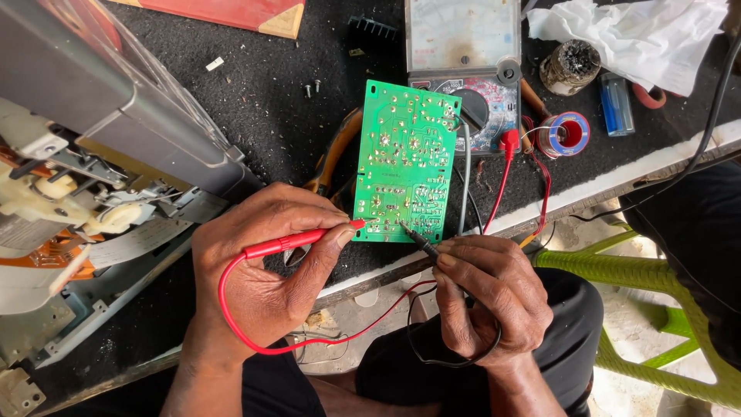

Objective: The person uses a multimeter to test various points on a green circuit board. They hold the board steady with one hand while moving the red and black probes across different solder points and components.

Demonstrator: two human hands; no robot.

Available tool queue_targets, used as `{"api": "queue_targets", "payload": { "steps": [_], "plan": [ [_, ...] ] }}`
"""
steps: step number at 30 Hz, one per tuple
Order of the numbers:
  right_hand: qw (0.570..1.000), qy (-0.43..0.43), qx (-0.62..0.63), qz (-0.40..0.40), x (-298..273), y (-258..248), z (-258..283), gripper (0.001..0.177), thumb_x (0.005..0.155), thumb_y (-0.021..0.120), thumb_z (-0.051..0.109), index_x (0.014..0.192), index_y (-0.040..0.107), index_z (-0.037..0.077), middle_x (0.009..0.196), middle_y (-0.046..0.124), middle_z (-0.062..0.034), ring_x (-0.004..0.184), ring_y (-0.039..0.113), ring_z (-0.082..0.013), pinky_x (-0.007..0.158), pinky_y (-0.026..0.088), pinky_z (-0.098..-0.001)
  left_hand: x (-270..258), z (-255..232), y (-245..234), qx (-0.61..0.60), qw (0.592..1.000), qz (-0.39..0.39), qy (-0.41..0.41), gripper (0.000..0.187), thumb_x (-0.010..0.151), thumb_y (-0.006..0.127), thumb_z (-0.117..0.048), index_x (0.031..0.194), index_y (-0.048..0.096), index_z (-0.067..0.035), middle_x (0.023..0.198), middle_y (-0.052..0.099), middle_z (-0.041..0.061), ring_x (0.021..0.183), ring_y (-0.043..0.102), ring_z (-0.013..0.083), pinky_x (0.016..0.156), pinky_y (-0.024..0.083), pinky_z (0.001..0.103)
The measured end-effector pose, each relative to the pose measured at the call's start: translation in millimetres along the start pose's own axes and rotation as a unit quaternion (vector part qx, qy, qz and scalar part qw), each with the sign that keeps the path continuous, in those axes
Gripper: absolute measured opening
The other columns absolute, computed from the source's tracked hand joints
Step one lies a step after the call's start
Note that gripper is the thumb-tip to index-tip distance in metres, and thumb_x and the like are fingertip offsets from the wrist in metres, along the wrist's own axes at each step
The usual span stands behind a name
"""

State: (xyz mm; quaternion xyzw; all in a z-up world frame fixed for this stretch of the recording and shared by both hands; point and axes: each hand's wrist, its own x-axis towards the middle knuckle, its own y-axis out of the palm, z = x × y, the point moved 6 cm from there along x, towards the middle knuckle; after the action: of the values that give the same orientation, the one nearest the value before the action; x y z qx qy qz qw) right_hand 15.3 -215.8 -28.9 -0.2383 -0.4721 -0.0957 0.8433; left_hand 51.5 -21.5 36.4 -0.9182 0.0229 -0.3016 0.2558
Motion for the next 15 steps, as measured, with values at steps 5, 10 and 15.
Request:
{"api": "queue_targets", "payload": {
  "steps": [5,10,15],
  "plan": [
    [1.000,0.008,-0.004,0.009,0.6,-0.8,-0.5,0.003,0.089,0.065,-0.001,0.091,0.065,-0.004,0.083,0.070,-0.0192,0.074,0.075,-0.0341,0.072,0.062,-0.0391,0.2,0.2,0.8,0.006,1.000,0.003,-0.001,0.008,0.095,0.067,-0.003,0.087,0.070,-0.001,0.084,0.072,0.012,0.075,0.070,0.0204,0.073,0.058,0.029],
    [1.000,0.007,-0.002,0.012,-0.3,-1.5,-1.3,0.004,0.090,0.063,-0.001,0.092,0.065,-0.004,0.083,0.070,-0.0191,0.074,0.075,-0.0341,0.072,0.063,-0.0392,0.5,-0.1,1.2,0.010,1.000,0.006,0.000,0.009,0.095,0.067,-0.003,0.087,0.070,-0.001,0.084,0.072,0.011,0.075,0.070,0.0203,0.074,0.057,0.030],
    [1.000,0.011,-0.010,0.015,0.6,-1.4,-0.1,0.004,0.089,0.065,-0.001,0.091,0.065,-0.004,0.083,0.070,-0.0189,0.075,0.074,-0.0339,0.073,0.062,-0.0392,0.0,0.2,0.7,0.010,1.000,0.003,0.001,0.009,0.095,0.067,-0.003,0.087,0.071,-0.001,0.085,0.072,0.012,0.075,0.071,0.0205,0.073,0.058,0.030]
  ]
}}
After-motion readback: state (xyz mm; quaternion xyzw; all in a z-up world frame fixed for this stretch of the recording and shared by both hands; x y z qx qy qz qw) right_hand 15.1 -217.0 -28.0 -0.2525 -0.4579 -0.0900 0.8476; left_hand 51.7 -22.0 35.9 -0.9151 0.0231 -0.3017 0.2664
